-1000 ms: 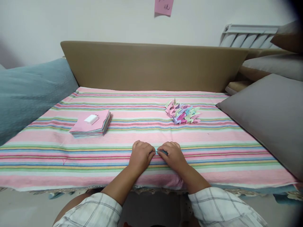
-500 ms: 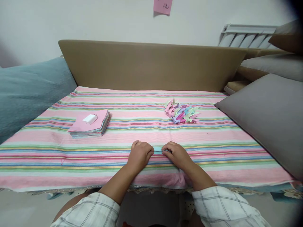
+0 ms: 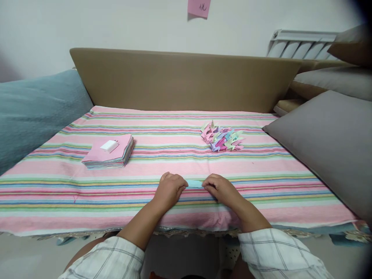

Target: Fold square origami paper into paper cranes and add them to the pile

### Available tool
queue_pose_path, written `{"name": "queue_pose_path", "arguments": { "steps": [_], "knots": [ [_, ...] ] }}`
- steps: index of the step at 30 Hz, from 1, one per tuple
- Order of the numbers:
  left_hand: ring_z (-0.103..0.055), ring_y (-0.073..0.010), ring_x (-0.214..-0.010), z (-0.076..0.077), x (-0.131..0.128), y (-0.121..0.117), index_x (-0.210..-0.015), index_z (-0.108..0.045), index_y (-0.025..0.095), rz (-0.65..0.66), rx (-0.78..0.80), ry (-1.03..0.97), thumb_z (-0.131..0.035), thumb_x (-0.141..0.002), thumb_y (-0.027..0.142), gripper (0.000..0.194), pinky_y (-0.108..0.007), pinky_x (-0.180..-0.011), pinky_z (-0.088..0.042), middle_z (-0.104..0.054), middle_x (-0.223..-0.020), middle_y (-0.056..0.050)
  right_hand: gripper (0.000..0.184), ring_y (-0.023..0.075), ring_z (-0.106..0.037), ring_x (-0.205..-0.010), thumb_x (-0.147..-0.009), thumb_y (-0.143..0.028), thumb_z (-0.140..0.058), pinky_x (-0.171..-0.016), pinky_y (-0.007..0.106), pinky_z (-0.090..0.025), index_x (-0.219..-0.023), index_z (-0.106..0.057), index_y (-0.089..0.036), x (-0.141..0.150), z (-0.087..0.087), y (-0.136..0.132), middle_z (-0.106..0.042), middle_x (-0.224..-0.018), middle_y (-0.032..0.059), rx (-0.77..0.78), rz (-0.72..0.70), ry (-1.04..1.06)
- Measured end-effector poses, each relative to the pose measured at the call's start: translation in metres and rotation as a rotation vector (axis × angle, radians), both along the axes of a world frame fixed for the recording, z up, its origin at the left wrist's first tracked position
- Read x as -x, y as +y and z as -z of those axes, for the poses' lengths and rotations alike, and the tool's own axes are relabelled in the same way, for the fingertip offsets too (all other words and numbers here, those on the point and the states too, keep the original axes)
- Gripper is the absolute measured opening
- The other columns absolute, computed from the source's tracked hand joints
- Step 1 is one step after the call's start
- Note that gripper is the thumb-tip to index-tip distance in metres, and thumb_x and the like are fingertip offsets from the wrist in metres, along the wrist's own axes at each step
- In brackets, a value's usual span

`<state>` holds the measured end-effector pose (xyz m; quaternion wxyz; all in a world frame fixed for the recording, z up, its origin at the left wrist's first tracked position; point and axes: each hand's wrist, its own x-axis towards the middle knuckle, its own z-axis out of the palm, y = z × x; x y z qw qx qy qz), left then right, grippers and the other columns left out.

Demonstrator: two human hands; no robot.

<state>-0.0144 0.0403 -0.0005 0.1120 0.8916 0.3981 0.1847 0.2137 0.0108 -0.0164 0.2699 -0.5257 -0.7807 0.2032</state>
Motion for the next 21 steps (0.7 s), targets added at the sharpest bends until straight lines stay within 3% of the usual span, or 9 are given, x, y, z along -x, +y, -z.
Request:
{"name": "queue_pose_path", "arguments": {
  "steps": [9, 15, 19, 21],
  "knots": [
    [-0.058, -0.0174, -0.089, 0.008, 0.008, 0.0, -0.09, -0.068, 0.031, 0.041, -0.044, 0.043, -0.051, -0.083, 0.015, 0.025, -0.047, -0.099, -0.023, -0.068, -0.091, 0.001, 0.019, 0.0168, -0.058, -0.082, -0.082, -0.014, -0.05, -0.076, 0.03, -0.045, -0.082, -0.067, -0.022, -0.005, 0.0, 0.0, -0.066, -0.085, 0.0037, -0.056, -0.033, -0.103],
    [-0.057, -0.0176, -0.089, 0.01, 0.008, -0.002, -0.093, -0.068, 0.031, 0.052, -0.073, 0.066, -0.052, -0.082, 0.014, 0.026, -0.049, -0.1, -0.023, -0.067, -0.092, 0.0, 0.024, 0.0176, -0.056, -0.082, -0.072, -0.005, -0.048, -0.076, 0.03, -0.044, -0.076, -0.067, -0.02, -0.009, -0.003, -0.002, -0.064, -0.083, 0.0044, -0.06, 0.038, -0.175],
    [-0.057, -0.0171, -0.088, 0.01, 0.008, -0.003, -0.092, -0.069, 0.03, 0.054, -0.085, 0.062, -0.051, -0.082, 0.013, 0.026, -0.049, -0.1, -0.023, -0.067, -0.091, -0.001, 0.026, 0.0192, -0.053, -0.079, -0.07, -0.002, -0.043, -0.075, 0.032, -0.042, -0.07, -0.064, -0.018, -0.002, -0.008, -0.005, -0.061, -0.079, 0.0056, -0.203, 0.185, -0.131],
    [-0.056, -0.0172, -0.088, 0.009, 0.008, -0.004, -0.092, -0.069, 0.031, 0.054, -0.089, 0.059, -0.052, -0.082, 0.014, 0.026, -0.049, -0.1, -0.023, -0.067, -0.091, -0.001, 0.026, 0.02, -0.052, -0.082, -0.071, -0.002, -0.043, -0.077, 0.033, -0.042, -0.077, -0.063, -0.017, 0.008, -0.011, -0.008, -0.061, -0.082, 0.0065, -0.304, 0.149, -0.064]
  ]
}}
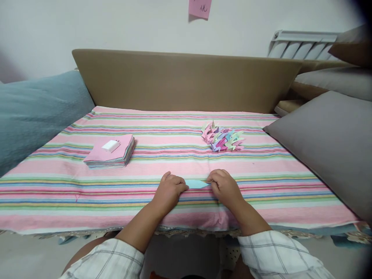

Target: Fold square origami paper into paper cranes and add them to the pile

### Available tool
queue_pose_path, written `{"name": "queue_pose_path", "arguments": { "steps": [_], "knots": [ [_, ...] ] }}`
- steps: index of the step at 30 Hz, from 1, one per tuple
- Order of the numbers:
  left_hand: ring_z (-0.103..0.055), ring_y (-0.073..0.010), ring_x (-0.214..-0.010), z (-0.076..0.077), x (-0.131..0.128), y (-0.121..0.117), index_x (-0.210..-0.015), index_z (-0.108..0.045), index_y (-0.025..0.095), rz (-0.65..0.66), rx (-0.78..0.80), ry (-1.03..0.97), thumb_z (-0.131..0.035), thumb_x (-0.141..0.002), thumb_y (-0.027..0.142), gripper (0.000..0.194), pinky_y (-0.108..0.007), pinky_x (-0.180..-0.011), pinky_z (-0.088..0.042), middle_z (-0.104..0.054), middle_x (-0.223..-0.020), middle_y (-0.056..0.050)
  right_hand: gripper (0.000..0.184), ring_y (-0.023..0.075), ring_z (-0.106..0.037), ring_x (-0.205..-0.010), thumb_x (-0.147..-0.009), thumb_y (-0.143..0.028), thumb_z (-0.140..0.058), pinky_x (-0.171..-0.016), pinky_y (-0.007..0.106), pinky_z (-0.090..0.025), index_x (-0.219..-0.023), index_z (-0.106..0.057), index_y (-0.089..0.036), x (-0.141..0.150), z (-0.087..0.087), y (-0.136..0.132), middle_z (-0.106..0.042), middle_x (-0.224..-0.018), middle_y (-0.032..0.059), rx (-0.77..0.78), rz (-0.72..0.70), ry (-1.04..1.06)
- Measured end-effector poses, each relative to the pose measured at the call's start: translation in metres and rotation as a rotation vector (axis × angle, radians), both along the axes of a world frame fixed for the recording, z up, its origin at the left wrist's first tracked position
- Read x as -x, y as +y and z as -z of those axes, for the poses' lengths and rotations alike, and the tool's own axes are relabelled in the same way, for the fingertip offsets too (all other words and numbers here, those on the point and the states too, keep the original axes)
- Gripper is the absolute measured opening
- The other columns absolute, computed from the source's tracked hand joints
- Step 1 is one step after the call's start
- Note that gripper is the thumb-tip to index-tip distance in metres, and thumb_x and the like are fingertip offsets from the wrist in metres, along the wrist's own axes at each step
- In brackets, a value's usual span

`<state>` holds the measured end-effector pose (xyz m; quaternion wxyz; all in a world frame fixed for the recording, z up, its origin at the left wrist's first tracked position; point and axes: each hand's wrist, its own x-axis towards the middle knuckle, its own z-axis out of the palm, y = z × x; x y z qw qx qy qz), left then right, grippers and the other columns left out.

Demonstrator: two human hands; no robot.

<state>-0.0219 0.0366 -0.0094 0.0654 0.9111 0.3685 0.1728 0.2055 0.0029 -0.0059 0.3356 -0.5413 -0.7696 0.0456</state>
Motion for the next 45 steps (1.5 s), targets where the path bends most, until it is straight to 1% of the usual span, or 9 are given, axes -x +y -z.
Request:
{"name": "queue_pose_path", "arguments": {
  "steps": [3, 6, 11, 15, 24, 27, 33, 38, 45],
  "knots": [
    [-0.056, -0.0174, -0.088, -0.001, 0.0, -0.001, -0.092, -0.068, 0.032, -0.003, 0.005, 0.006, -0.053, -0.082, 0.015, 0.025, -0.049, -0.1, -0.024, -0.067, -0.09, 0.0, 0.03, 0.0198, -0.052, -0.085, -0.073, -0.003, -0.043, -0.078, 0.034, -0.042, -0.089, -0.063, -0.019, 0.019, -0.001, -0.005, -0.062, -0.088, 0.0062, -0.02, -0.211, -0.007],
    [-0.055, -0.0177, -0.088, -0.001, 0.0, -0.001, -0.092, -0.068, 0.032, -0.005, -0.003, 0.013, -0.053, -0.082, 0.016, 0.024, -0.048, -0.099, -0.023, -0.066, -0.09, 0.0, 0.029, 0.02, -0.051, -0.084, -0.076, -0.005, -0.043, -0.078, 0.035, -0.043, -0.092, -0.063, -0.019, 0.031, 0.003, -0.006, -0.061, -0.088, 0.0066, 0.03, -0.277, -0.071],
    [-0.052, -0.0176, -0.082, -0.003, 0.002, 0.0, -0.092, -0.069, 0.03, -0.006, -0.075, 0.038, -0.052, -0.083, 0.02, 0.022, -0.044, -0.093, -0.03, -0.063, -0.084, -0.002, 0.029, 0.0194, -0.051, -0.084, -0.077, -0.005, -0.045, -0.077, 0.034, -0.043, -0.092, -0.065, -0.019, 0.031, 0.011, -0.003, -0.06, -0.087, 0.0065, 0.076, -0.252, -0.057],
    [-0.051, -0.0172, -0.076, -0.009, 0.007, -0.002, -0.087, -0.07, 0.028, -0.017, -0.103, 0.078, -0.05, -0.083, 0.019, 0.023, -0.041, -0.089, -0.033, -0.06, -0.076, -0.004, 0.029, 0.0194, -0.051, -0.084, -0.076, -0.003, -0.045, -0.076, 0.034, -0.043, -0.091, -0.066, -0.018, 0.029, 0.012, -0.002, -0.06, -0.087, 0.0066, 0.086, -0.249, -0.055],
    [-0.054, -0.0181, -0.079, -0.018, 0.018, -0.007, -0.083, -0.069, 0.026, -0.062, -0.072, 0.071, -0.051, -0.073, 0.014, 0.024, -0.046, -0.096, -0.03, -0.06, -0.076, -0.002, 0.028, 0.02, -0.051, -0.087, -0.075, -0.004, -0.047, -0.079, 0.035, -0.044, -0.09, -0.067, -0.019, 0.031, 0.01, -0.003, -0.06, -0.091, 0.0068, 0.064, -0.243, -0.048],
    [-0.053, -0.0183, -0.082, -0.017, 0.014, -0.011, -0.082, -0.068, 0.023, -0.073, -0.098, 0.028, -0.05, -0.075, 0.014, 0.021, -0.046, -0.098, -0.03, -0.061, -0.081, -0.003, 0.028, 0.0197, -0.051, -0.086, -0.076, -0.004, -0.047, -0.079, 0.035, -0.044, -0.09, -0.067, -0.019, 0.031, 0.01, -0.003, -0.061, -0.09, 0.0065, 0.071, -0.25, -0.055],
    [-0.053, -0.0199, -0.095, -0.004, 0.002, -0.016, -0.101, -0.065, 0.026, 0.031, -0.153, -0.04, -0.048, -0.085, 0.023, 0.024, -0.048, -0.099, -0.03, -0.065, -0.108, -0.006, 0.027, 0.0196, -0.052, -0.087, -0.075, -0.005, -0.048, -0.08, 0.035, -0.044, -0.09, -0.066, -0.019, 0.03, 0.012, -0.001, -0.061, -0.089, 0.0064, 0.054, -0.254, -0.061],
    [-0.056, -0.0186, -0.091, 0.0, -0.002, -0.013, -0.095, -0.067, 0.028, 0.003, -0.115, -0.025, -0.048, -0.087, 0.028, 0.021, -0.047, -0.098, -0.03, -0.068, -0.105, -0.002, 0.024, 0.0195, -0.053, -0.088, -0.079, -0.008, -0.047, -0.08, 0.035, -0.045, -0.092, -0.065, -0.019, 0.03, 0.011, -0.002, -0.062, -0.09, 0.0064, 0.058, -0.255, -0.047],
    [-0.059, -0.0186, -0.087, 0.0, -0.006, -0.009, -0.088, -0.069, 0.026, -0.05, -0.076, -0.042, -0.053, -0.085, 0.033, 0.018, -0.043, -0.092, -0.034, -0.069, -0.098, -0.003, 0.015, 0.0191, -0.056, -0.089, -0.085, -0.019, -0.051, -0.08, 0.035, -0.046, -0.093, -0.063, -0.02, 0.029, 0.012, 0.0, -0.064, -0.091, 0.0065, 0.056, -0.224, -0.061]
  ]
}}
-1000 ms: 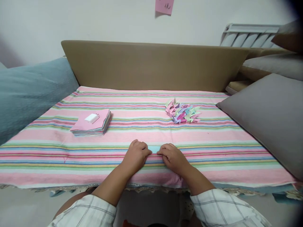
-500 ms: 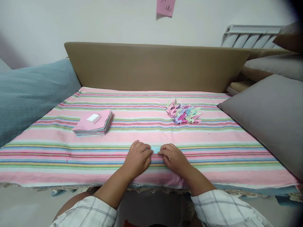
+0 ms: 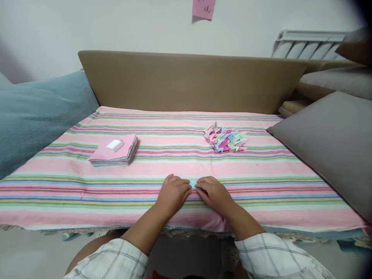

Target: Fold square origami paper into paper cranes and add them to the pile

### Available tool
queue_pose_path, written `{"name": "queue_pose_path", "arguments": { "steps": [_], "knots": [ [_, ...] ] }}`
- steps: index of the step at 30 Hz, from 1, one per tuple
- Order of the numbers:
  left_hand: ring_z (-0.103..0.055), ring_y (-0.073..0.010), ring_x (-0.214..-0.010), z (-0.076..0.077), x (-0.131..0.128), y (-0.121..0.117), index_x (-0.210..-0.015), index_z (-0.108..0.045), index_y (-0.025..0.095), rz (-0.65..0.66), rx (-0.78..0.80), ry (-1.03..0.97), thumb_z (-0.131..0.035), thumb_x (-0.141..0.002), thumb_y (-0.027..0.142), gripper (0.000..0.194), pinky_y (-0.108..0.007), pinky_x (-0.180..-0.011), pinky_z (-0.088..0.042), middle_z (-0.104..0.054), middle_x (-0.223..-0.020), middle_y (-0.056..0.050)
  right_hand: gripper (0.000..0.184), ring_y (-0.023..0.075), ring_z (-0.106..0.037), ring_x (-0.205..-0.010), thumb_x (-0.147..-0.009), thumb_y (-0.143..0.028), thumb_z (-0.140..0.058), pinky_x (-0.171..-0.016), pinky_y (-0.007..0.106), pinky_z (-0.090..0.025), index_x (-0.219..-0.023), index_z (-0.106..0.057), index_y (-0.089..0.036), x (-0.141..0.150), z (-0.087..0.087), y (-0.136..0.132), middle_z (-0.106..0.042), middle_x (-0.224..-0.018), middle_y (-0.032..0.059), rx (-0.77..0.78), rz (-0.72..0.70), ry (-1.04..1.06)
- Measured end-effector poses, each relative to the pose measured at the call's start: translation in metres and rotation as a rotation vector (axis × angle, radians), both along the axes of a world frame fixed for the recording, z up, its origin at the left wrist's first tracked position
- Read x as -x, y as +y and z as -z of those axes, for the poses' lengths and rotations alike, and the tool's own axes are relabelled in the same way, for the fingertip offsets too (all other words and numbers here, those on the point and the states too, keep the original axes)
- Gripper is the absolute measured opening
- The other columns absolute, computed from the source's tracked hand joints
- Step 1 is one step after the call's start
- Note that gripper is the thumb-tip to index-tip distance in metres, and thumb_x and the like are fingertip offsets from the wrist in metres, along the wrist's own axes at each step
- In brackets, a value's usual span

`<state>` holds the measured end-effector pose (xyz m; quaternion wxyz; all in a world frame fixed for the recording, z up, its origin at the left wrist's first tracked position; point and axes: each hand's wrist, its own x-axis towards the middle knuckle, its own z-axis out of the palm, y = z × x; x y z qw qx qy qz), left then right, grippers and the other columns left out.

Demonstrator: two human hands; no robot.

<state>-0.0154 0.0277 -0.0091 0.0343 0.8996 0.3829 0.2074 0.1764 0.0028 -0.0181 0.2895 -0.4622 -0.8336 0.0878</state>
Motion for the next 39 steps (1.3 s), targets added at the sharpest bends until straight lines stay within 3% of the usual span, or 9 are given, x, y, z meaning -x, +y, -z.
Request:
{"name": "queue_pose_path", "arguments": {
  "steps": [6, 11, 21, 25, 31, 36, 39],
  "knots": [
    [-0.059, -0.0181, -0.086, 0.004, -0.004, 0.004, -0.089, -0.066, 0.026, -0.036, -0.001, -0.01, -0.057, -0.082, 0.028, 0.012, -0.042, -0.095, -0.031, -0.07, -0.092, -0.001, 0.013, 0.0196, -0.057, -0.089, -0.086, -0.021, -0.052, -0.081, 0.035, -0.045, -0.092, -0.063, -0.02, -0.001, 0.005, 0.004, -0.066, -0.093, 0.0058, -0.001, 0.019, -0.037],
    [-0.059, -0.0163, -0.082, 0.005, -0.007, 0.004, -0.083, -0.065, 0.025, -0.031, -0.073, 0.02, -0.051, -0.085, 0.025, 0.014, -0.043, -0.099, -0.026, -0.07, -0.084, 0.001, 0.011, 0.0195, -0.057, -0.088, -0.086, -0.022, -0.053, -0.081, 0.034, -0.045, -0.091, -0.062, -0.019, 0.0, 0.003, 0.004, -0.066, -0.091, 0.0051, 0.028, 0.033, -0.043],
    [-0.058, -0.0181, -0.079, 0.006, -0.008, 0.005, -0.089, -0.063, 0.022, -0.009, -0.125, 0.026, -0.047, -0.083, 0.015, 0.019, -0.04, -0.091, -0.035, -0.068, -0.08, -0.003, 0.013, 0.0197, -0.057, -0.088, -0.086, -0.021, -0.052, -0.081, 0.034, -0.043, -0.096, -0.06, -0.018, 0.003, 0.001, 0.004, -0.066, -0.093, 0.0059, -0.01, 0.052, -0.087],
    [-0.057, -0.0208, -0.081, 0.003, -0.006, 0.005, -0.099, -0.061, 0.019, -0.022, -0.059, 0.0, -0.047, -0.08, 0.014, 0.024, -0.038, -0.082, -0.041, -0.068, -0.087, -0.005, 0.015, 0.0193, -0.056, -0.084, -0.087, -0.02, -0.047, -0.078, 0.033, -0.043, -0.092, -0.061, -0.018, 0.006, 0.004, 0.004, -0.066, -0.087, 0.0061, -0.09, 0.075, -0.134],
    [-0.056, -0.0216, -0.086, 0.002, -0.004, 0.005, -0.114, -0.054, 0.02, -0.083, 0.085, -0.086, -0.054, -0.074, 0.016, 0.04, -0.038, -0.082, -0.042, -0.067, -0.095, -0.005, 0.017, 0.0188, -0.057, -0.082, -0.086, -0.016, -0.046, -0.077, 0.032, -0.043, -0.093, -0.061, -0.017, 0.01, 0.008, 0.007, -0.066, -0.085, 0.0058, -0.171, 0.093, -0.107],
    [-0.056, -0.0206, -0.088, 0.002, -0.001, 0.007, -0.129, -0.04, 0.022, -0.137, 0.212, -0.257, -0.061, -0.072, 0.019, 0.06, -0.037, -0.085, -0.041, -0.066, -0.093, -0.002, 0.02, 0.0189, -0.059, -0.085, -0.089, -0.021, -0.044, -0.077, 0.032, -0.044, -0.097, -0.062, -0.019, 0.009, -0.001, 0.004, -0.068, -0.09, 0.0057, -0.103, 0.126, 0.029],
    [-0.058, -0.0187, -0.086, -0.001, 0.001, 0.009, -0.129, -0.041, 0.024, -0.188, 0.331, -0.345, -0.064, -0.072, 0.023, 0.061, -0.033, -0.081, -0.044, -0.065, -0.09, -0.001, 0.022, 0.0185, -0.061, -0.088, -0.088, -0.024, -0.045, -0.078, 0.031, -0.047, -0.101, -0.062, -0.019, 0.009, -0.006, 0.002, -0.068, -0.093, 0.0053, 0.01, 0.136, 0.145]
  ]
}}
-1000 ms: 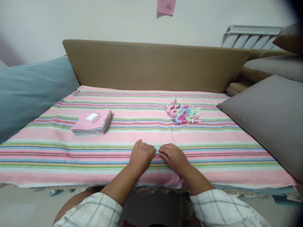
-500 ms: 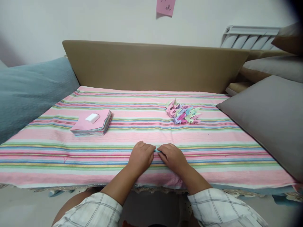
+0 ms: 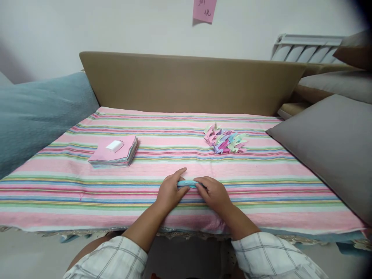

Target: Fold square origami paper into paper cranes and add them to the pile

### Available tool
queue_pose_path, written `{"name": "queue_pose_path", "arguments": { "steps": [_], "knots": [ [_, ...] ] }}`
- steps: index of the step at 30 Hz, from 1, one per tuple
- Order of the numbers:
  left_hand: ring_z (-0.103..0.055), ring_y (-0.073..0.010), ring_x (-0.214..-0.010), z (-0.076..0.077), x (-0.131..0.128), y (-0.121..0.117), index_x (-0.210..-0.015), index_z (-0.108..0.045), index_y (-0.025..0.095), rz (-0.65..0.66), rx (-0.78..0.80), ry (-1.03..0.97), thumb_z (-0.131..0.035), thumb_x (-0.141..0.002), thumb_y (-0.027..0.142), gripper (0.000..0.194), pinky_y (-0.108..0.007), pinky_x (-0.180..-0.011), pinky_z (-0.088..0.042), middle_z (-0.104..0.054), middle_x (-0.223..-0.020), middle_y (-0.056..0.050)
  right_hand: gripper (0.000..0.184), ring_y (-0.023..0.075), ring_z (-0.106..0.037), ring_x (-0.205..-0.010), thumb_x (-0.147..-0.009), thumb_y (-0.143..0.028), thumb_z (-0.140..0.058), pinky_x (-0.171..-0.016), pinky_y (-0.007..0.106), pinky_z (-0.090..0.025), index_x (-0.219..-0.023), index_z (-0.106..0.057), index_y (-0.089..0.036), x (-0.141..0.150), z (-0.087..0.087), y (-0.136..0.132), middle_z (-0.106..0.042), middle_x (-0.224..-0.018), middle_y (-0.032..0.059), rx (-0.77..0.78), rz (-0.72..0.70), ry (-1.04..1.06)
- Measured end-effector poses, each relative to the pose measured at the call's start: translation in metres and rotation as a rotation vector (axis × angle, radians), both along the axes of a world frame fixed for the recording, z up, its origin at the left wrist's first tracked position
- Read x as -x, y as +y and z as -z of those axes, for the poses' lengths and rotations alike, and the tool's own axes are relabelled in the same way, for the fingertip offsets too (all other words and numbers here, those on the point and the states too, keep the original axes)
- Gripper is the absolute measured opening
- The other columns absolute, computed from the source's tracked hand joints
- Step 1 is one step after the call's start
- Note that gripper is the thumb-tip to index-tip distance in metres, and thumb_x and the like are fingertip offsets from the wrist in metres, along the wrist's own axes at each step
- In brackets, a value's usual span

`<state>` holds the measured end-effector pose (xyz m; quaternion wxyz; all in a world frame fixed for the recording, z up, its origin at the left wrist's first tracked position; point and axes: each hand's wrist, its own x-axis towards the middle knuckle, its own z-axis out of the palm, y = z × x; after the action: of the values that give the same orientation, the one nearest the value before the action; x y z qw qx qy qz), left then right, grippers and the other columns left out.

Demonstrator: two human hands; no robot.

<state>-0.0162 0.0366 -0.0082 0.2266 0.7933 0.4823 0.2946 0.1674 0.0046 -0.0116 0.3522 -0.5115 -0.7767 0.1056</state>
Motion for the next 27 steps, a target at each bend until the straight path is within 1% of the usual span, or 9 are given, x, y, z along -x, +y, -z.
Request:
{"name": "queue_pose_path", "arguments": {
  "steps": [2, 5, 8, 11, 13, 16, 19, 23, 27],
  "knots": [
    [-0.06, -0.0184, -0.085, -0.002, 0.001, 0.0, -0.127, -0.044, 0.024, -0.012, 0.056, -0.016, -0.065, -0.072, 0.025, 0.059, -0.032, -0.078, -0.045, -0.065, -0.089, -0.001, 0.023, 0.0186, -0.062, -0.092, -0.086, -0.025, -0.047, -0.08, 0.032, -0.048, -0.103, -0.062, -0.02, -0.001, -0.002, 0.0, -0.068, -0.099, 0.0047, 0.092, 0.011, 0.08],
    [-0.06, -0.0194, -0.088, -0.004, 0.002, -0.001, -0.126, -0.045, 0.024, -0.008, 0.056, 0.036, -0.066, -0.072, 0.027, 0.058, -0.034, -0.082, -0.044, -0.065, -0.089, -0.002, 0.023, 0.0192, -0.062, -0.095, -0.083, -0.026, -0.051, -0.084, 0.033, -0.048, -0.101, -0.064, -0.021, -0.002, -0.003, 0.003, -0.068, -0.101, 0.0039, 0.223, 0.015, 0.17],
    [-0.06, -0.0201, -0.089, -0.005, 0.003, -0.003, -0.123, -0.047, 0.024, 0.022, 0.013, 0.14, -0.064, -0.073, 0.028, 0.053, -0.043, -0.093, -0.037, -0.067, -0.095, -0.003, 0.02, 0.0197, -0.063, -0.093, -0.081, -0.026, -0.053, -0.085, 0.034, -0.048, -0.095, -0.067, -0.021, -0.003, -0.003, 0.006, -0.07, -0.097, 0.0034, 0.323, 0.013, 0.212],
    [-0.059, -0.0222, -0.093, -0.004, 0.003, -0.007, -0.114, -0.055, 0.025, 0.021, -0.115, 0.237, -0.064, -0.074, 0.03, 0.04, -0.05, -0.098, -0.028, -0.067, -0.101, -0.003, 0.019, 0.0197, -0.064, -0.091, -0.079, -0.024, -0.055, -0.085, 0.035, -0.048, -0.093, -0.069, -0.021, -0.003, -0.003, 0.009, -0.07, -0.096, 0.0034, 0.357, 0.015, 0.206],
    [-0.056, -0.0234, -0.097, -0.003, 0.002, -0.01, -0.107, -0.059, 0.025, 0.008, -0.247, 0.267, -0.064, -0.075, 0.03, 0.033, -0.051, -0.099, -0.025, -0.066, -0.103, -0.004, 0.019, 0.0192, -0.063, -0.091, -0.079, -0.023, -0.055, -0.084, 0.034, -0.048, -0.092, -0.069, -0.022, -0.002, -0.003, 0.011, -0.07, -0.095, 0.0034, 0.337, 0.008, 0.171],
    [-0.054, -0.0203, -0.093, 0.002, -0.001, -0.012, -0.094, -0.064, 0.027, 0.048, -0.431, 0.279, -0.06, -0.078, 0.024, 0.016, -0.048, -0.099, -0.026, -0.066, -0.099, -0.002, 0.019, 0.0181, -0.062, -0.089, -0.08, -0.02, -0.055, -0.082, 0.032, -0.047, -0.093, -0.069, -0.022, -0.001, -0.001, 0.013, -0.069, -0.093, 0.0034, 0.266, -0.009, 0.094],
    [-0.055, -0.017, -0.087, 0.008, -0.004, -0.013, -0.085, -0.066, 0.03, 0.107, -0.546, 0.307, -0.055, -0.082, 0.021, 0.014, -0.047, -0.1, -0.025, -0.067, -0.092, 0.001, 0.019, 0.0175, -0.06, -0.088, -0.082, -0.019, -0.054, -0.08, 0.031, -0.046, -0.094, -0.068, -0.022, -0.001, 0.003, 0.015, -0.068, -0.091, 0.004, 0.187, -0.015, 0.019],
    [-0.056, -0.0149, -0.079, 0.011, -0.005, -0.014, -0.087, -0.066, 0.029, 0.147, -0.532, 0.373, -0.054, -0.082, 0.018, 0.016, -0.047, -0.101, -0.025, -0.066, -0.085, 0.001, 0.018, 0.0189, -0.056, -0.086, -0.083, -0.02, -0.055, -0.08, 0.034, -0.043, -0.095, -0.068, -0.02, -0.002, 0.007, 0.015, -0.064, -0.088, 0.0057, 0.081, -0.025, -0.103],
    [-0.056, -0.0163, -0.081, 0.008, -0.006, -0.015, -0.088, -0.065, 0.028, 0.153, -0.493, 0.398, -0.054, -0.081, 0.016, 0.018, -0.048, -0.101, -0.027, -0.066, -0.086, 0.0, 0.019, 0.019, -0.051, -0.085, -0.085, -0.021, -0.053, -0.078, 0.033, -0.042, -0.097, -0.068, -0.02, -0.003, 0.008, 0.014, -0.059, -0.088, 0.0063, 0.061, -0.006, -0.14]
  ]
}}
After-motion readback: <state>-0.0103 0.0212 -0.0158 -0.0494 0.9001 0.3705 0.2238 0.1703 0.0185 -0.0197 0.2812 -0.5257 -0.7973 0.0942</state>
